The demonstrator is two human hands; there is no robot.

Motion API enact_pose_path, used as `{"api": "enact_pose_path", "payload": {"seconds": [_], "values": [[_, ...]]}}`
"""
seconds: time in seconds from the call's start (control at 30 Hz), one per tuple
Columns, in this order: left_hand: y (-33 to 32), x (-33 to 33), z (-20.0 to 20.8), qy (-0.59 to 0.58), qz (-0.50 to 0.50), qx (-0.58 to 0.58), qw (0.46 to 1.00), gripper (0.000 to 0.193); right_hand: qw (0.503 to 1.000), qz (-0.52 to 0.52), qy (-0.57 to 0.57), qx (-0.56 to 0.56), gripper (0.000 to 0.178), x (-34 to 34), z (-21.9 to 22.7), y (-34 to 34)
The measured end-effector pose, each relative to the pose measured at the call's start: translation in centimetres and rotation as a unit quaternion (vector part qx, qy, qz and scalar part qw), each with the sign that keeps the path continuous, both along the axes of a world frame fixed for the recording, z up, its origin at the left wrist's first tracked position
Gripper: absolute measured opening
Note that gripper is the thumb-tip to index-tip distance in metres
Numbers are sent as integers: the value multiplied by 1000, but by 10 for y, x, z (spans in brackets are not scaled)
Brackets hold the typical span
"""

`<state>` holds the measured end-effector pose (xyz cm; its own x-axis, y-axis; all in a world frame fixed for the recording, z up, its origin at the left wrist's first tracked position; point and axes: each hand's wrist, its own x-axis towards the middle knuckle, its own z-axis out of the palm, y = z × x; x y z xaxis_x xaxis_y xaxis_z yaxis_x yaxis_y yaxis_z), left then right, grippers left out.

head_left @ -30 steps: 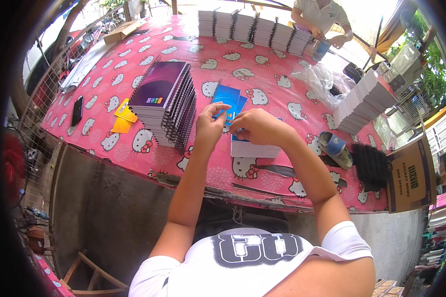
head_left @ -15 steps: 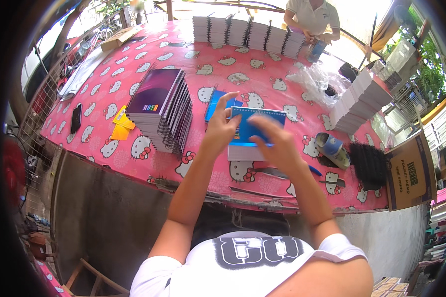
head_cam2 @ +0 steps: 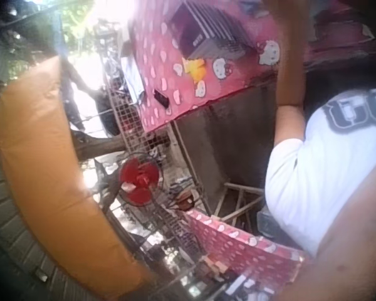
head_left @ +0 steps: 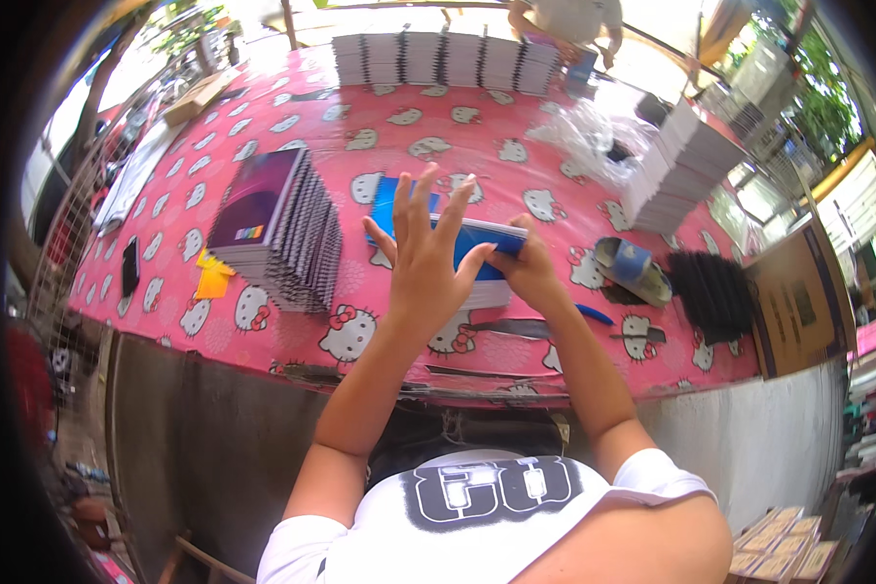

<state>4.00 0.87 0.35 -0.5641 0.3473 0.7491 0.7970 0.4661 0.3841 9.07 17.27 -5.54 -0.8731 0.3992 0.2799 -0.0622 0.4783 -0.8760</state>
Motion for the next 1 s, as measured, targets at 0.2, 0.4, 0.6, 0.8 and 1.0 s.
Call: {"api": "enact_pose_path", "payload": {"seconds": [0.2,0.4,0.6,0.8,1.0], "values": [[11,-20,-10,-84,-93,-15,992,12,991,-31,51,117,37,56,27,76],[25,-17,-4,-100,-93,-23,990,14,841,-380,-245,298,26,153,-8,268],[19,-17,2,-155,-130,0,979,17,860,-386,-100,320,18,146,1,262],[11,-15,0,-127,-120,-5,985,20,990,-27,80,109,22,68,72,39],[10,-12,2,-139,-131,-4,982,24,992,-33,39,117,18,48,76,20]]}}
